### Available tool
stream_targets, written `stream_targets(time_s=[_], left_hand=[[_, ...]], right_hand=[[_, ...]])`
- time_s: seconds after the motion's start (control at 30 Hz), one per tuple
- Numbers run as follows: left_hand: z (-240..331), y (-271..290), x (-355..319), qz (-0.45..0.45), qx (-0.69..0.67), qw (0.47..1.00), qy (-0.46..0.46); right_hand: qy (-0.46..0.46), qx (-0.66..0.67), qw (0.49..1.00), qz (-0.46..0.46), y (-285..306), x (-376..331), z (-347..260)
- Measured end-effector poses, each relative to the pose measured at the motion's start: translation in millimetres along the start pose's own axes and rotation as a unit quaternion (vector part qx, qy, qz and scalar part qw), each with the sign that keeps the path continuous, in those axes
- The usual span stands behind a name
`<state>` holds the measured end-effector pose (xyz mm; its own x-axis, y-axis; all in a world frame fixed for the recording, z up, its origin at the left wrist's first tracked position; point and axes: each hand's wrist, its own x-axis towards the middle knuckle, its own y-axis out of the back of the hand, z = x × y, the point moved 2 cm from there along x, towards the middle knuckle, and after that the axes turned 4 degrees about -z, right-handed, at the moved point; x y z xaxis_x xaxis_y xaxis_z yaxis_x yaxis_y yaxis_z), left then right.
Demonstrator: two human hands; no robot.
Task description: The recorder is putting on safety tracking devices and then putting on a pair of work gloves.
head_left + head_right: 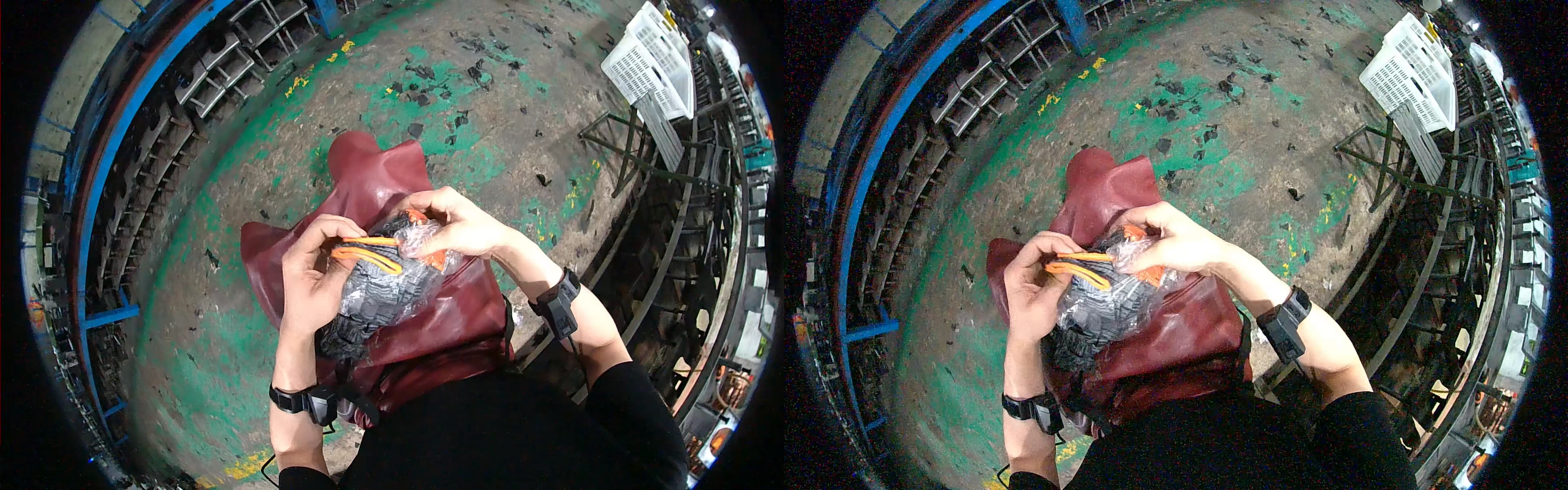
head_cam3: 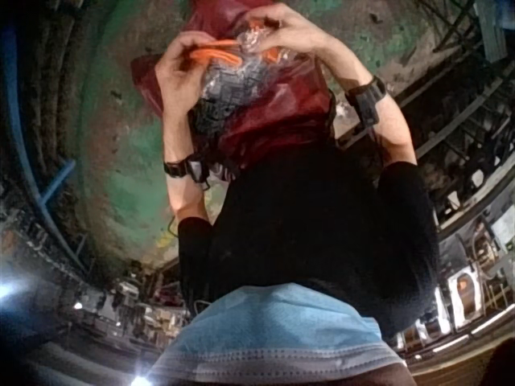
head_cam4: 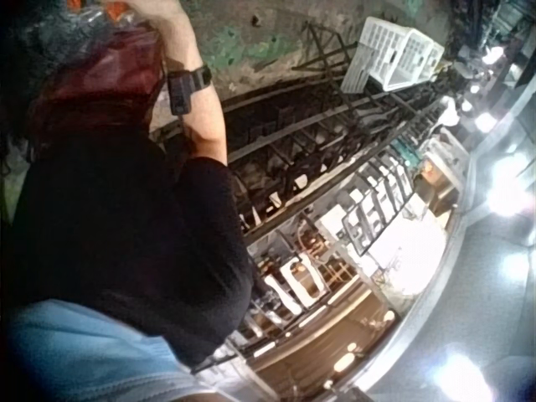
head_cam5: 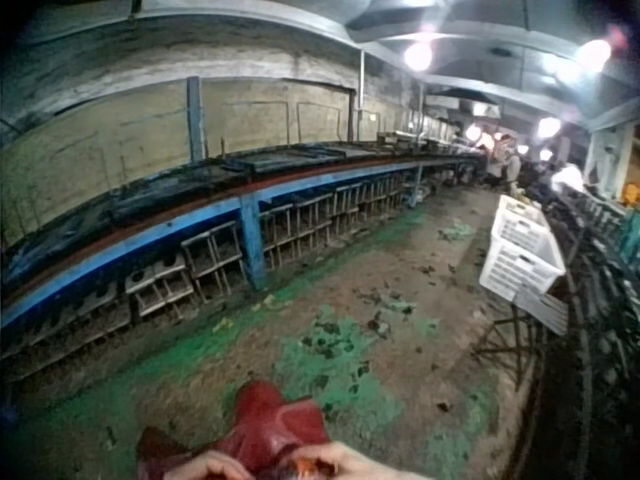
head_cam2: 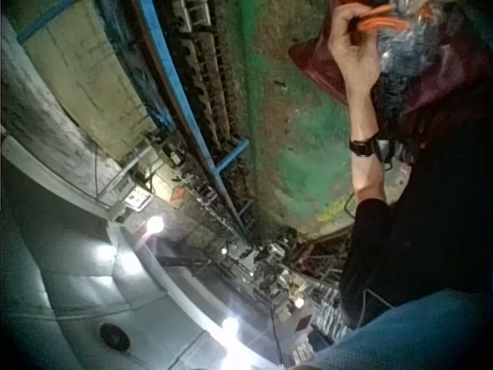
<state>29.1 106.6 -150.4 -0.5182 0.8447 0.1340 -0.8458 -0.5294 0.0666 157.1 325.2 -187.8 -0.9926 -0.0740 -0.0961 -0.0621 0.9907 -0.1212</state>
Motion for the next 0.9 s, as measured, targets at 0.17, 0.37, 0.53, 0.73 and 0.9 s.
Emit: stream_targets(time_s=[0.17,0.37,0.53,0.73,0.9], left_hand=[[-2,31,-13,0.200,-0.227,0.953,-0.025],[11,77,-23,0.354,-0.238,0.899,-0.096],[58,147,-38,0.457,-0.101,0.881,-0.078],[44,152,-70,0.373,0.092,0.923,0.019],[19,150,-86,0.351,0.035,0.926,0.132]], right_hand=[[-0.019,-0.009,1.000,0.002,3,-8,-4],[-0.044,-0.127,0.991,-0.028,1,-13,-16],[-0.053,-0.104,0.993,0.030,-2,-9,-15],[0.002,0.374,0.928,0.006,-4,-2,-33],[-0.061,0.352,0.922,-0.147,-78,15,-26]])
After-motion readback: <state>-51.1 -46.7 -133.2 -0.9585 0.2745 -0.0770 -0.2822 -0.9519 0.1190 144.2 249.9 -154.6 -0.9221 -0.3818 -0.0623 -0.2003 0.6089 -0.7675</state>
